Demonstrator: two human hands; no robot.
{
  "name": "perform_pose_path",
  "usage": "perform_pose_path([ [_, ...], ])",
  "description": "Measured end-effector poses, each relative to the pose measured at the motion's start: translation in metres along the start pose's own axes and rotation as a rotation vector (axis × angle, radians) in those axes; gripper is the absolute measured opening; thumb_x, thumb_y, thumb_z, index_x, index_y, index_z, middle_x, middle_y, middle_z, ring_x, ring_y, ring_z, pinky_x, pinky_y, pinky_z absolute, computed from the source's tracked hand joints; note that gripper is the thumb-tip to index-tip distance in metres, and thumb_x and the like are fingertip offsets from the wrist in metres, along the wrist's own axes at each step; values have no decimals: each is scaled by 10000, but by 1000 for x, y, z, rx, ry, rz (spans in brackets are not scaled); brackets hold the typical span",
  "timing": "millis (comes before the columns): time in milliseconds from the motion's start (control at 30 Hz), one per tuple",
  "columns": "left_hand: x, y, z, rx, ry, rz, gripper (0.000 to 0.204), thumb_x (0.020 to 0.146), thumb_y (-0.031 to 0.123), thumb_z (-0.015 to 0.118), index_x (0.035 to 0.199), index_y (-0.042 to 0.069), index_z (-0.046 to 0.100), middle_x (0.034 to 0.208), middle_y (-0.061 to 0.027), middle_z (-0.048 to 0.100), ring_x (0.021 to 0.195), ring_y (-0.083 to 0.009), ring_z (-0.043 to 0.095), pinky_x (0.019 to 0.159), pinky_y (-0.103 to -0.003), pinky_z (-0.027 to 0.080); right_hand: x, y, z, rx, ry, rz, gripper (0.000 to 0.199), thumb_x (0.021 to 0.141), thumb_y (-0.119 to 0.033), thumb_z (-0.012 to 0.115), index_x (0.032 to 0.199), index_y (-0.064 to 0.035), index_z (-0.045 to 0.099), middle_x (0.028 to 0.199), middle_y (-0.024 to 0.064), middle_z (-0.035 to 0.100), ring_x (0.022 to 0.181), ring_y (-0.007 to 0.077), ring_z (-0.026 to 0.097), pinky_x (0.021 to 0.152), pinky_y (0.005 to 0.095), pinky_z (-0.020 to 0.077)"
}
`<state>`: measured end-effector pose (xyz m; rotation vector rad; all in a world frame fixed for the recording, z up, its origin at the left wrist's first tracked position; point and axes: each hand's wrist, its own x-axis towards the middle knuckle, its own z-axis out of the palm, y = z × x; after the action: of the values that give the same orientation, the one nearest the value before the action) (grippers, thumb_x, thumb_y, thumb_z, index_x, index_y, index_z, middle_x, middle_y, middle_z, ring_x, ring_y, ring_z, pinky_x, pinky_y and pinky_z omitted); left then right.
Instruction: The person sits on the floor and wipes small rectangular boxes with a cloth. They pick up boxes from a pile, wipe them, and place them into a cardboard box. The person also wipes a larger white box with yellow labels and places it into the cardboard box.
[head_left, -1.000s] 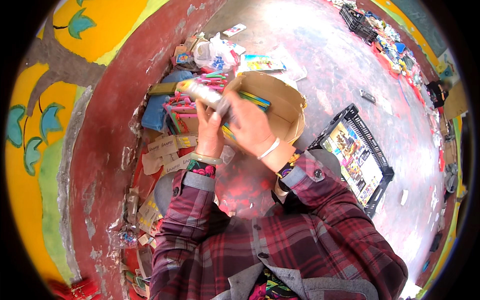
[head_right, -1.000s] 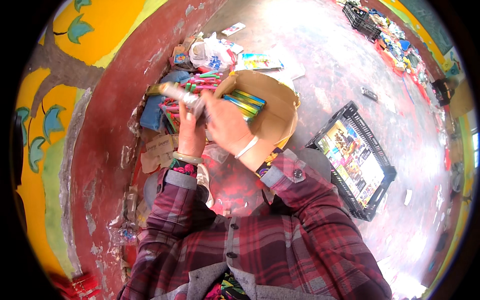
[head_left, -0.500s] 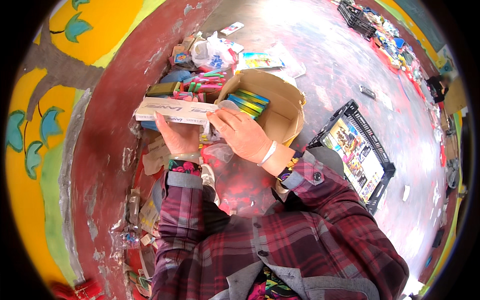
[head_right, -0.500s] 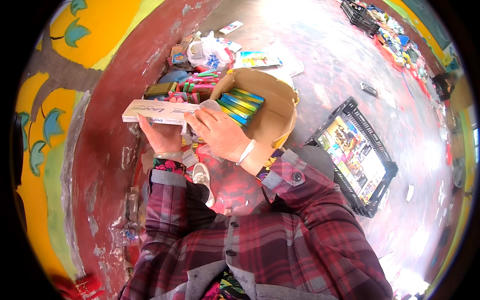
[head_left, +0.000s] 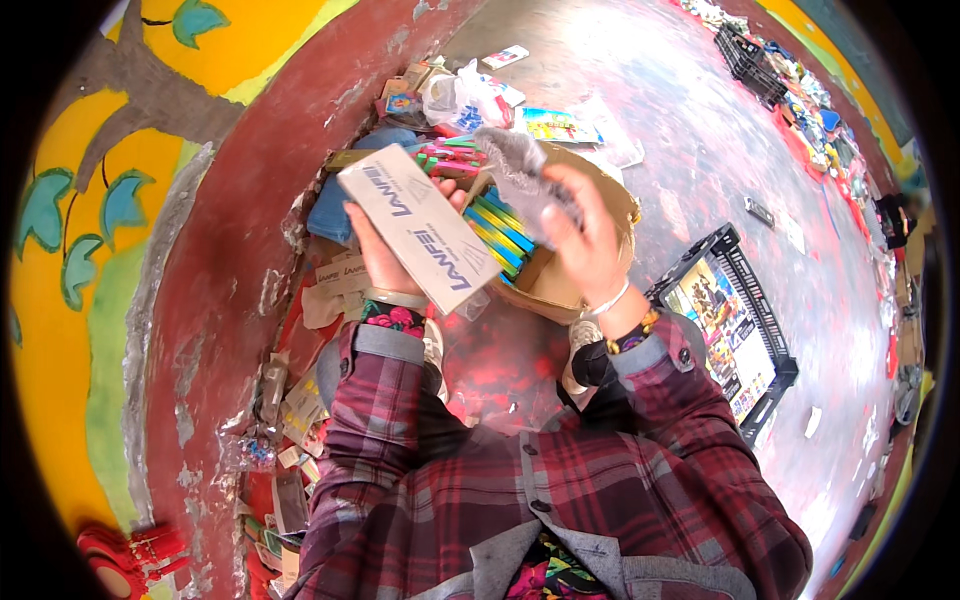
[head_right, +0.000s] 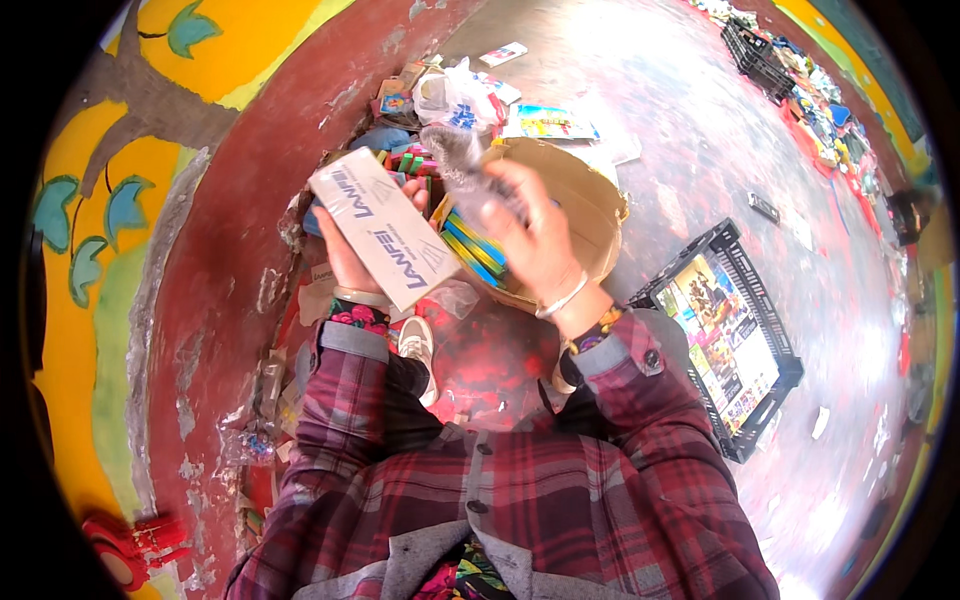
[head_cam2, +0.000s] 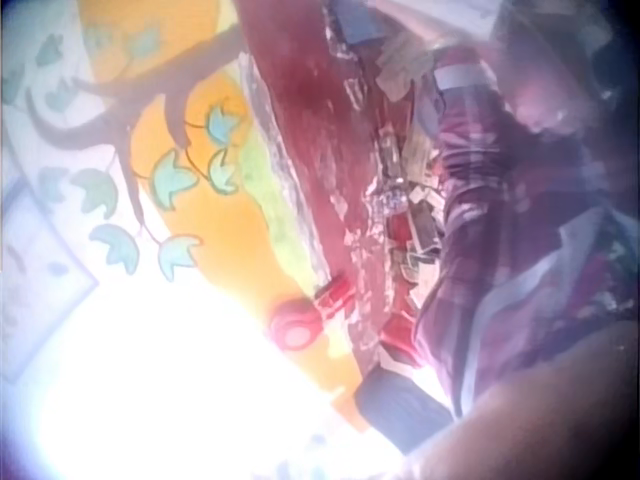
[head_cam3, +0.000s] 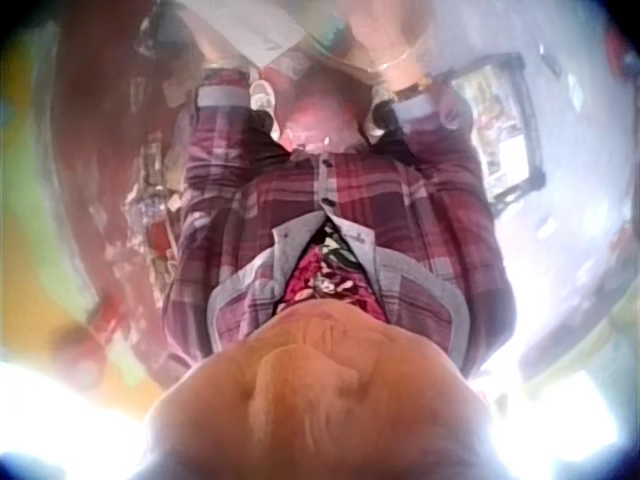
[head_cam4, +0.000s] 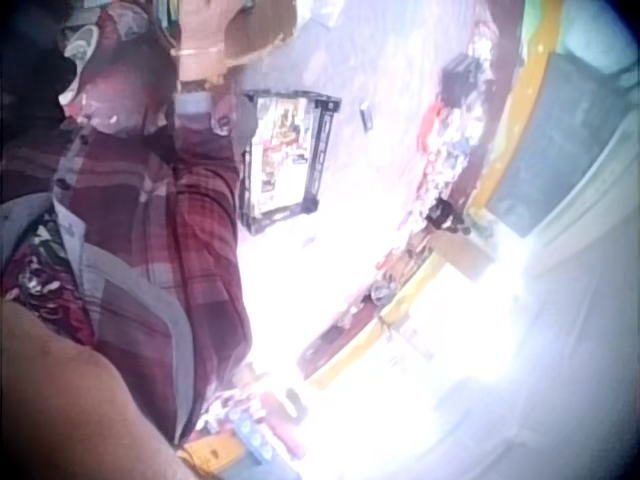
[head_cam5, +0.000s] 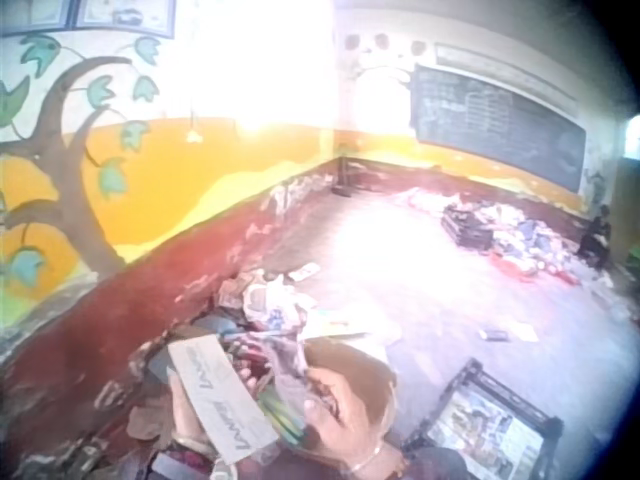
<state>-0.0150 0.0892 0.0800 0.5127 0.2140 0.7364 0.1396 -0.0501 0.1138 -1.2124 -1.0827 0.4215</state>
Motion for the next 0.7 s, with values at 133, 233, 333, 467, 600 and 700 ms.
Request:
perform_pose_path([
  [133,-3,-12,9,-18,-90,-160,927,779,784,252,1404,99,263,1327,-214,415,1196,-367,435,977,-500,369,-22,12,28,-370,-529,-475,375,810,-145,584,1181,-110,545,1245,138,497,1169,303,471,978,426,366],
  [233,-4,-17,6,-12,-128,-295,901,798,764,248,1400,94,270,1310,-251,413,1204,-395,414,985,-511,361,-30,19,36,-526,-641,-551,377,769,-113,584,1145,-149,587,1292,116,471,1231,289,426,1016,467,324],
  [333,-5,-29,0,-91,-229,-390,793,861,680,272,1365,71,342,1286,-229,450,1170,-384,449,966,-481,405,-16,27,29,-583,-551,-586,397,741,-123,601,1137,-144,583,1271,118,487,1215,296,438,1006,471,339],
  [467,-14,-44,-4,-463,-89,-465,653,924,569,271,1336,75,382,1264,-160,502,1109,-339,526,913,-479,447,8,34,15,-716,-308,-516,382,759,-93,588,1140,-128,574,1255,122,494,1186,312,454,984,448,367],
  [600,-10,-46,-4,-122,-272,-636,689,902,599,292,1359,86,338,1242,-220,498,1079,-344,549,865,-486,474,21,43,1,-676,-18,-347,332,802,-79,567,1133,-94,568,1186,130,543,1085,311,529,911,393,433],
  [700,-16,-43,11,-25,-268,-596,783,868,669,255,1339,52,354,1191,-225,532,1028,-356,580,760,-459,524,30,59,-18,-612,178,-101,287,837,-124,558,1117,-67,571,1087,134,602,991,279,590,823,345,474],
])
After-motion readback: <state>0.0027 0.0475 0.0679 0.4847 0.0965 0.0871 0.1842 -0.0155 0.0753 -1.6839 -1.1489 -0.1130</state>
